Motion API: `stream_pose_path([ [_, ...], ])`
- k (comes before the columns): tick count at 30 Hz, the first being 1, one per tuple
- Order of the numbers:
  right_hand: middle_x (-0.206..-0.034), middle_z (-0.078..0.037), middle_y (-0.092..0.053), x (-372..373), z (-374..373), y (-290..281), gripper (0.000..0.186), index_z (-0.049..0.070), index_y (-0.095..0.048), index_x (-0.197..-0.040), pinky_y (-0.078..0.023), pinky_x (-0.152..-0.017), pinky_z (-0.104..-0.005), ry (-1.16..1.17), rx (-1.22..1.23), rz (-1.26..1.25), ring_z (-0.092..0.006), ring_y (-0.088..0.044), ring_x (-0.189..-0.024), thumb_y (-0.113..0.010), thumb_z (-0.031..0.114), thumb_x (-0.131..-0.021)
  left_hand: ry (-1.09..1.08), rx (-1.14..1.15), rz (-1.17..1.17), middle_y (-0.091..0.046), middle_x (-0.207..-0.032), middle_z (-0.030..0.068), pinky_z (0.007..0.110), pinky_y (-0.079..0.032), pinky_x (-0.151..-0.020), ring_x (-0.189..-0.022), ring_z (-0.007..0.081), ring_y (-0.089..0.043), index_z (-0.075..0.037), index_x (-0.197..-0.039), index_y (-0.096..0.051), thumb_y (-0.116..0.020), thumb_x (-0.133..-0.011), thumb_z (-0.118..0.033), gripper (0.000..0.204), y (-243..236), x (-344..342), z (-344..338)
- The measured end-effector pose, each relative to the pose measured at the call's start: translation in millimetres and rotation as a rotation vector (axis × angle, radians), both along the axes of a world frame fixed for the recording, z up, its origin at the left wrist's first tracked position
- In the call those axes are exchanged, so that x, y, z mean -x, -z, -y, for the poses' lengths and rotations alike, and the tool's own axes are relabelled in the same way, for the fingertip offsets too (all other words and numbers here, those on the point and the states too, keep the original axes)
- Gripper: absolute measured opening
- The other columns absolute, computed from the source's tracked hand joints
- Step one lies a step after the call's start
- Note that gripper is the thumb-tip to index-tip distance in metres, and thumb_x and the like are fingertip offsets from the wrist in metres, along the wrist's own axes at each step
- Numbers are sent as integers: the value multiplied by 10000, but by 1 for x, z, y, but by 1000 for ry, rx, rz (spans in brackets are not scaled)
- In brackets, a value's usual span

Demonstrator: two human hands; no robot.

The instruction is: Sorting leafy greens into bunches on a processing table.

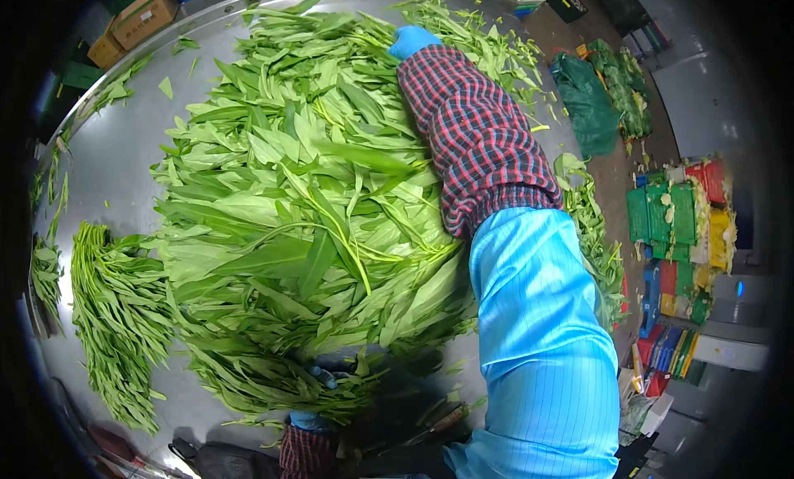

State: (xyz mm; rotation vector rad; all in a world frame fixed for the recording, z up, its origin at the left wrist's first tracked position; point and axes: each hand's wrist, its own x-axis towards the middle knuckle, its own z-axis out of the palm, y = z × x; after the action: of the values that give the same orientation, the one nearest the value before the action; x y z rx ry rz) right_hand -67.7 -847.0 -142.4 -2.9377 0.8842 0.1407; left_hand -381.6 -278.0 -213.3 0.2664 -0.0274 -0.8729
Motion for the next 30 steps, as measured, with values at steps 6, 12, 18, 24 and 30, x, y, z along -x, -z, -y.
stream_pose_path([
  [6, -1057, -173, -665, 8, -32, -47, 402, 83, -674, -1069, -527, -815, -451, 107, 337, 188, -327, -660, -963, -670, 354, -773, 35, -27, 53, -574, -1173, 198, 599, -406, -972, -1074, 355, -560, -41, -1346, -446, -380, -971, -444, 554, 23, 4, -10],
  [12, -949, -183, -683, 24, -38, -125, 449, 83, -610, -1094, -532, -729, -413, 86, 416, 389, -309, -679, -861, -696, 352, -745, 44, -37, 9, -570, -1209, 178, 568, -421, -975, -1090, 338, -559, -50, -1354, -441, -441, -955, -379, 517, 20, 11, -11],
  [18, -848, -103, -689, 90, -151, -271, 294, 19, -668, -995, -502, -681, -313, -85, 43, 793, -195, -632, -720, -715, 94, -715, 224, -112, -121, -572, -1233, 155, 514, -438, -986, -1116, 321, -560, -46, -1354, -440, -506, -917, -269, 495, 27, 9, -24],
  [24, -862, -50, -691, 207, -302, -313, 364, 28, -675, -1070, -477, -665, -222, -145, -596, 424, -101, -605, -703, -641, 32, -708, 201, -107, -271, -578, -1242, 147, 476, -458, -986, -1124, 315, -567, -29, -1333, -453, -581, -853, -147, 510, 4, 8, -15],
  [30, -881, -32, -633, 373, -391, -144, 452, 78, -545, -1217, -518, -564, -247, 303, -1667, -142, -131, -584, -647, -710, 187, -811, 160, -115, -439, -578, -1230, 160, 473, -467, -978, -1111, 310, -576, -15, -1321, -460, -624, -778, -96, 573, -59, 47, -30],
])
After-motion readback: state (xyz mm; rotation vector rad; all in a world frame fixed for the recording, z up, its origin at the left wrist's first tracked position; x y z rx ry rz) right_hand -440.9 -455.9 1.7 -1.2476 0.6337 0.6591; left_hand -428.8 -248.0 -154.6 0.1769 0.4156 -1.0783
